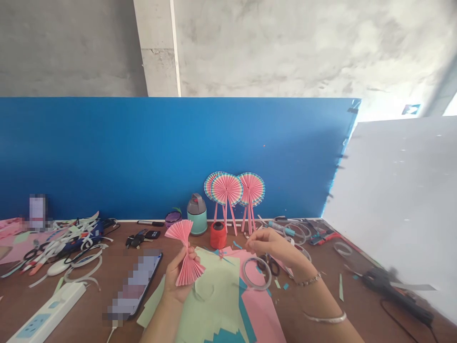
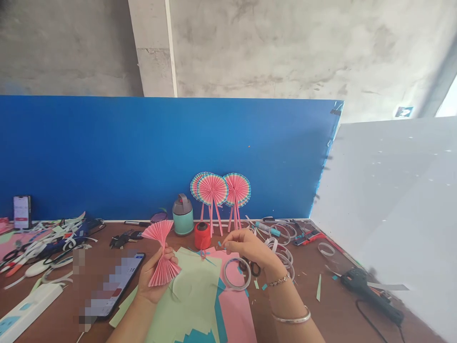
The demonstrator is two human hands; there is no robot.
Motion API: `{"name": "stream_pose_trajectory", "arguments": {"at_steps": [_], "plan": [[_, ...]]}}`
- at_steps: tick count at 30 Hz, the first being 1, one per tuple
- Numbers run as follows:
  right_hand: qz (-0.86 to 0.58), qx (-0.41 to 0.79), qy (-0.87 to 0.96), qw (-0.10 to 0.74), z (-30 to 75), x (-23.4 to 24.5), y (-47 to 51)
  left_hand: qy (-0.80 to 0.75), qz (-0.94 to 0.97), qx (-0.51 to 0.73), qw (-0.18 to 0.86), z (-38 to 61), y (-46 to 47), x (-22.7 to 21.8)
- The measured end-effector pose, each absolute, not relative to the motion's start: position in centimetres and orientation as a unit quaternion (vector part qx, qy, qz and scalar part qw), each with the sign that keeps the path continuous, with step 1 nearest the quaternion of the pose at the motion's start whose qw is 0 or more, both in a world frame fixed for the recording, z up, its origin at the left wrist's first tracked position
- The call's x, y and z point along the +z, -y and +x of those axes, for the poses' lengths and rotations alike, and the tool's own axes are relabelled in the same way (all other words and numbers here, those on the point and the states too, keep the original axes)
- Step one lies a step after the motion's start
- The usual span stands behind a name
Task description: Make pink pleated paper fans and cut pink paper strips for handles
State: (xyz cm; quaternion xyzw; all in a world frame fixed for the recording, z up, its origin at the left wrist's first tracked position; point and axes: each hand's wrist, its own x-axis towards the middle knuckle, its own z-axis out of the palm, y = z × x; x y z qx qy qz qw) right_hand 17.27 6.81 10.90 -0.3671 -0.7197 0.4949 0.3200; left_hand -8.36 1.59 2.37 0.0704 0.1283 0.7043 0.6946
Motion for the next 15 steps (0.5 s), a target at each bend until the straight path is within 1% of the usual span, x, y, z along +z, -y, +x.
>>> {"name": "stream_pose_trajectory", "arguments": {"at_steps": [4,6,8,9,11,15], "plan": [[-0.413,0.455,0.749,0.246,17.5,10.6,-7.0,-0.155,0.082,0.704,0.688,-8.0,-1.6,2.2],[-0.391,0.484,0.768,0.153,17.5,10.5,-6.9,-0.164,0.086,0.706,0.684,-8.0,-1.6,2.3],[-0.332,0.53,0.779,0.051,17.4,10.5,-6.5,-0.168,0.088,0.705,0.684,-8.0,-1.6,2.3],[-0.301,0.55,0.779,0.015,17.1,10.5,-6.2,-0.168,0.088,0.704,0.684,-8.0,-1.6,2.3],[-0.257,0.568,0.781,-0.03,16.1,10.5,-5.5,-0.165,0.088,0.703,0.686,-8.1,-1.6,2.3],[-0.223,0.535,0.811,-0.084,13.8,10.3,-4.3,-0.151,0.086,0.704,0.689,-8.2,-1.7,2.2]]}}
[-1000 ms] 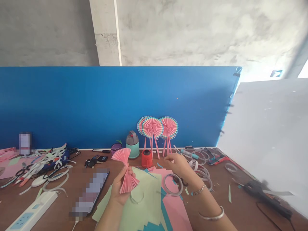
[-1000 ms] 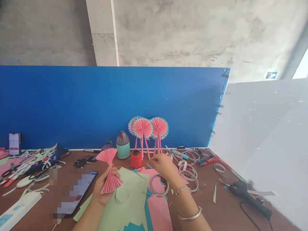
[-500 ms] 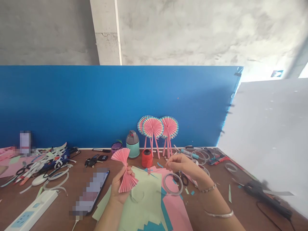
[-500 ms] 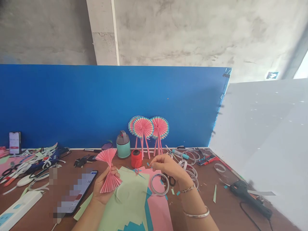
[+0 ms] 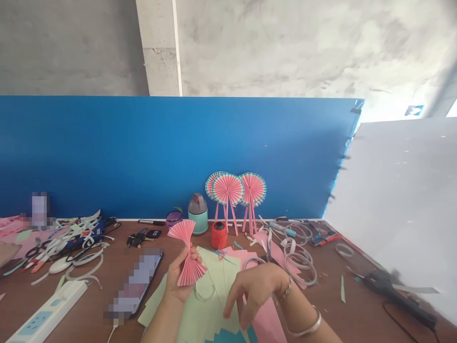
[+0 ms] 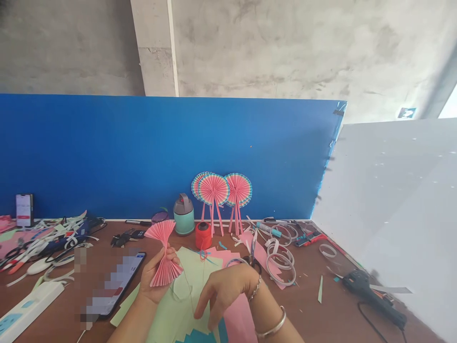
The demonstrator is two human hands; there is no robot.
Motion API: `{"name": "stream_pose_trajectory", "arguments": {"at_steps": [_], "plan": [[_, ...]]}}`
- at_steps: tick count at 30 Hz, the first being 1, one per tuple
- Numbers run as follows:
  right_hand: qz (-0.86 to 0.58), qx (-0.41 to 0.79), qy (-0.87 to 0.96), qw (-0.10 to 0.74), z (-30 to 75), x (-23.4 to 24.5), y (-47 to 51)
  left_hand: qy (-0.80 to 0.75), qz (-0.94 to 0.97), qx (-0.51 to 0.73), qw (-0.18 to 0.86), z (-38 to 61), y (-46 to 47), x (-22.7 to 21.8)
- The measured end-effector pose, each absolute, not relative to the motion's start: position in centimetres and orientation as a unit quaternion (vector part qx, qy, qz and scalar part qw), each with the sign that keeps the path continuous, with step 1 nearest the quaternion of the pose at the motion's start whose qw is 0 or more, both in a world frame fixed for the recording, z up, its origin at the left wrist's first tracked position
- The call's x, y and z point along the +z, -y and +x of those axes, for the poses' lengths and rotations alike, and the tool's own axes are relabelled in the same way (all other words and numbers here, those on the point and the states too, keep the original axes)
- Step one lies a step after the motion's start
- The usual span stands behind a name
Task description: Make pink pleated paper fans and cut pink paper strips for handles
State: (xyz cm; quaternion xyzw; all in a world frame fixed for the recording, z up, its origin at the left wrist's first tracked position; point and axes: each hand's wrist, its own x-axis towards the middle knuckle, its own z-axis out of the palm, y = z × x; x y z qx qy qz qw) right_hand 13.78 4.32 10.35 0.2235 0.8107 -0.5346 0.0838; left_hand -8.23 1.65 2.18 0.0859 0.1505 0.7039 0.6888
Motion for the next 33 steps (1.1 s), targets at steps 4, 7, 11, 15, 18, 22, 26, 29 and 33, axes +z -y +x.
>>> {"name": "stream_pose_trajectory", "arguments": {"at_steps": [4,7,11,15,18,22,26,29,33], "plan": [[0.195,-0.609,-0.768,0.018,14.6,9.2,-5.5,-0.143,0.076,0.709,0.686,-8.3,-1.7,2.2],[0.224,-0.64,-0.69,-0.255,17.4,7.2,-7.6,-0.145,0.076,0.713,0.682,-8.3,-1.8,2.3],[0.374,-0.495,-0.591,-0.515,20.5,5.1,-9.7,-0.138,0.085,0.706,0.69,-8.2,-1.8,2.2],[0.386,-0.5,-0.596,-0.495,19.8,5.2,-10.0,-0.122,0.148,0.681,0.707,-8.0,-1.3,1.9],[0.442,-0.476,-0.675,-0.35,16.4,5.3,-9.5,-0.091,0.224,0.635,0.733,-7.6,-0.7,1.5],[0.52,-0.406,-0.7,-0.275,10.9,3.8,-8.4,-0.073,0.282,0.597,0.747,-7.0,-0.5,1.0],[0.595,-0.305,-0.688,-0.283,7.2,2.0,-7.8,-0.089,0.278,0.597,0.747,-6.6,-0.7,0.8],[0.619,-0.28,-0.675,-0.289,6.3,1.4,-8.0,-0.094,0.275,0.604,0.742,-6.6,-0.7,1.1],[0.597,-0.329,-0.656,-0.325,7.0,2.1,-8.6,-0.112,0.272,0.61,0.736,-6.7,-0.2,1.8]]}}
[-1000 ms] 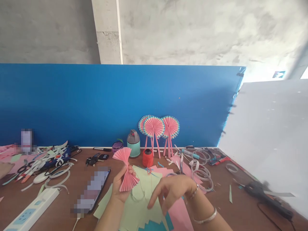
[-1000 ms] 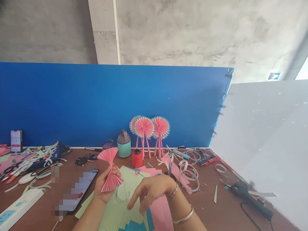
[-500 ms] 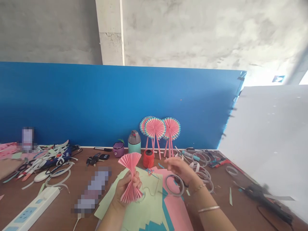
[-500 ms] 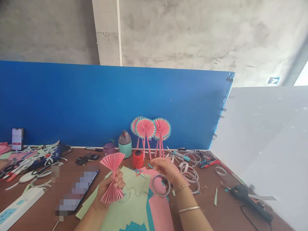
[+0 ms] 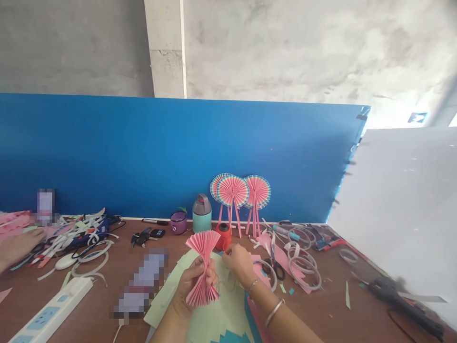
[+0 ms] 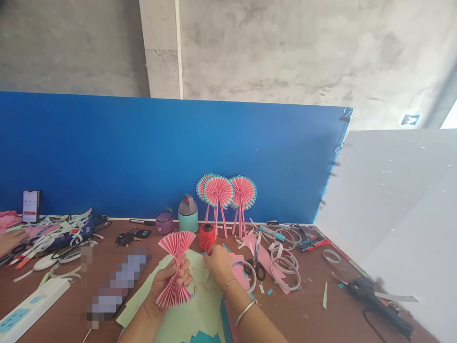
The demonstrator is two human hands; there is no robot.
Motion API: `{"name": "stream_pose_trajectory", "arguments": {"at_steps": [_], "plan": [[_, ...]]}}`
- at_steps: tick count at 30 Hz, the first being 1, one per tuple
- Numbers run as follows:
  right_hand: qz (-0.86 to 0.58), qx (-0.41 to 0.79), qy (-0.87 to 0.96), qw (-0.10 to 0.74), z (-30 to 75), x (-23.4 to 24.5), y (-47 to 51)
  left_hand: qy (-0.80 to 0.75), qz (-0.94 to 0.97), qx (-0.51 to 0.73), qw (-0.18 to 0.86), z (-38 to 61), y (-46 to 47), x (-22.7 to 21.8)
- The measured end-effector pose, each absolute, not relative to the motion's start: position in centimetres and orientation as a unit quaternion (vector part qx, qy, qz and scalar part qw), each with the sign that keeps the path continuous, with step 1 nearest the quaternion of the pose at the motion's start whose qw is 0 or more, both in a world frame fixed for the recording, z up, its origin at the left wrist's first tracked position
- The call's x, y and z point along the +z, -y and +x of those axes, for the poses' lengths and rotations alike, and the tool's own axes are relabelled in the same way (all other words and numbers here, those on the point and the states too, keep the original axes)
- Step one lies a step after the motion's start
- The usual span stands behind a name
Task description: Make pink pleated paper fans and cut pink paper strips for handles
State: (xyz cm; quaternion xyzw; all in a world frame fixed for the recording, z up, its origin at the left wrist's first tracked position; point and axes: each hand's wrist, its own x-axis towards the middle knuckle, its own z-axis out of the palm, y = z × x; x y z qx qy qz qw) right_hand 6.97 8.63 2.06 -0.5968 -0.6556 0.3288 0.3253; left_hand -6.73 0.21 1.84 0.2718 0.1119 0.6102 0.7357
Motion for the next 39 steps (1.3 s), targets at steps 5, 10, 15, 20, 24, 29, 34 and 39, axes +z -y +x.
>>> {"name": "stream_pose_trajectory", "arguments": {"at_steps": [5,10,15,20,24,29,34,39], "plan": [[-0.52,0.461,0.613,0.376,9.2,4.5,-9.8,-0.143,0.27,0.607,0.733,-6.9,0.2,2.7],[-0.472,0.515,0.596,0.396,10.8,6.2,-10.8,-0.101,0.272,0.603,0.743,-6.9,-0.5,1.9],[-0.476,0.475,0.646,0.361,11.3,6.6,-11.8,-0.081,0.262,0.614,0.74,-6.9,-1.2,0.9],[-0.48,0.386,0.719,0.321,11.5,7.8,-13.6,-0.07,0.269,0.612,0.74,-7.0,-1.2,0.8],[-0.489,0.33,0.758,0.277,10.9,8.8,-14.9,-0.073,0.271,0.612,0.739,-7.1,-1.3,0.6],[-0.52,0.287,0.768,0.239,9.3,9.2,-16.2,-0.089,0.271,0.618,0.732,-7.2,-1.1,1.0],[-0.578,0.259,0.749,0.196,7.9,8.7,-17.7,-0.125,0.284,0.606,0.732,-7.4,-0.4,2.1],[-0.598,0.241,0.744,0.175,6.9,8.3,-18.0,-0.125,0.279,0.611,0.731,-7.4,-0.6,1.8]]}}
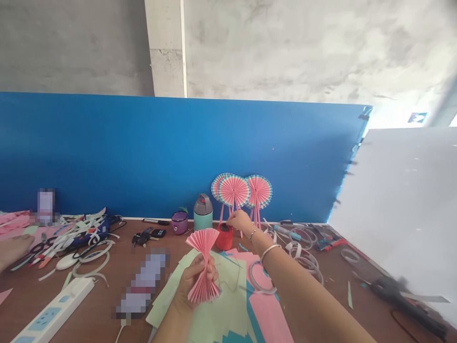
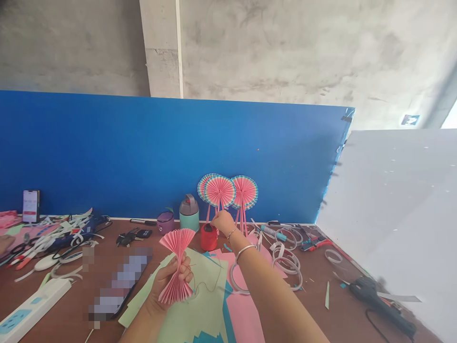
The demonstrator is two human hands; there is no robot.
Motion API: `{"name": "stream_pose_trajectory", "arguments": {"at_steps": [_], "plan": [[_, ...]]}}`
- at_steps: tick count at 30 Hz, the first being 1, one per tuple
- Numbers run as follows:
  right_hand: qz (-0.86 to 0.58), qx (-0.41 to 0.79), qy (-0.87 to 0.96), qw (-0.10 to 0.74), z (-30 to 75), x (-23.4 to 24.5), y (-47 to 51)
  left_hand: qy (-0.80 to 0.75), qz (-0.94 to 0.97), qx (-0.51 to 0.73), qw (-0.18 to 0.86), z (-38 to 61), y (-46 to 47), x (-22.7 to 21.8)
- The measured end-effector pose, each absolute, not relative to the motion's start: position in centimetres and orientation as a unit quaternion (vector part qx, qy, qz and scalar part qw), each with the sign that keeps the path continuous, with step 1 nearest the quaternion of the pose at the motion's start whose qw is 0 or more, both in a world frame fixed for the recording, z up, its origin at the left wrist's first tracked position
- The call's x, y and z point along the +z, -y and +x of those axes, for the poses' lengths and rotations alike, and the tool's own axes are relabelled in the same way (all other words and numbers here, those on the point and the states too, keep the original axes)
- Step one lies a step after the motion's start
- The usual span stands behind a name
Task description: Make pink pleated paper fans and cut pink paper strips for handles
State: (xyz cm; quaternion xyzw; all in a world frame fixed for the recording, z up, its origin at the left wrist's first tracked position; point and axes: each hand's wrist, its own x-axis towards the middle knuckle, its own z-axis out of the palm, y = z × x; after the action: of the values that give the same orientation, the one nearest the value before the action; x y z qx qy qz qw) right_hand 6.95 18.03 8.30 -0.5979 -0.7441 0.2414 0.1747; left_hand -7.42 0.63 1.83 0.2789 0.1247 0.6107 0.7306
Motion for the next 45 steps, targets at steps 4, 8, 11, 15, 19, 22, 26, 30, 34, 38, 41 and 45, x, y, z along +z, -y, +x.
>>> {"name": "stream_pose_trajectory", "arguments": {"at_steps": [4,8,11,15,19,22,26,30,34,38,41,45], "plan": [[-0.59,0.233,0.751,0.182,6.4,8.8,-17.4,-0.094,0.27,0.621,0.73,-7.2,-1.2,0.9],[-0.569,0.231,0.765,0.193,6.1,9.6,-17.0,-0.075,0.275,0.618,0.733,-7.1,-1.4,0.5],[-0.55,0.24,0.771,0.212,5.9,9.8,-17.1,-0.069,0.28,0.614,0.735,-7.2,-1.4,0.6],[-0.52,0.268,0.764,0.272,5.5,9.8,-17.5,-0.068,0.283,0.612,0.735,-7.2,-1.3,0.8],[-0.487,0.327,0.747,0.312,5.4,9.5,-18.0,-0.065,0.277,0.613,0.737,-7.1,-1.3,0.9],[-0.469,0.351,0.744,0.322,5.5,9.2,-18.3,-0.063,0.277,0.613,0.737,-7.1,-1.3,0.9],[-0.451,0.349,0.759,0.315,5.6,8.8,-18.3,-0.056,0.28,0.612,0.738,-7.0,-1.3,0.9],[-0.443,0.321,0.793,0.27,5.1,8.7,-18.0,-0.062,0.28,0.612,0.737,-7.0,-1.3,0.9],[-0.428,0.258,0.838,0.219,4.1,9.5,-17.6,-0.076,0.276,0.615,0.735,-7.1,-1.3,0.7],[-0.411,0.198,0.874,0.17,2.4,10.6,-16.9,-0.083,0.272,0.612,0.738,-7.1,-1.3,0.6],[-0.405,0.18,0.885,0.145,1.3,11.2,-16.8,-0.078,0.271,0.612,0.739,-7.2,-1.3,0.6],[-0.404,0.198,0.882,0.139,0.7,11.8,-17.7,-0.077,0.267,0.612,0.741,-7.3,-1.4,0.4]]}}
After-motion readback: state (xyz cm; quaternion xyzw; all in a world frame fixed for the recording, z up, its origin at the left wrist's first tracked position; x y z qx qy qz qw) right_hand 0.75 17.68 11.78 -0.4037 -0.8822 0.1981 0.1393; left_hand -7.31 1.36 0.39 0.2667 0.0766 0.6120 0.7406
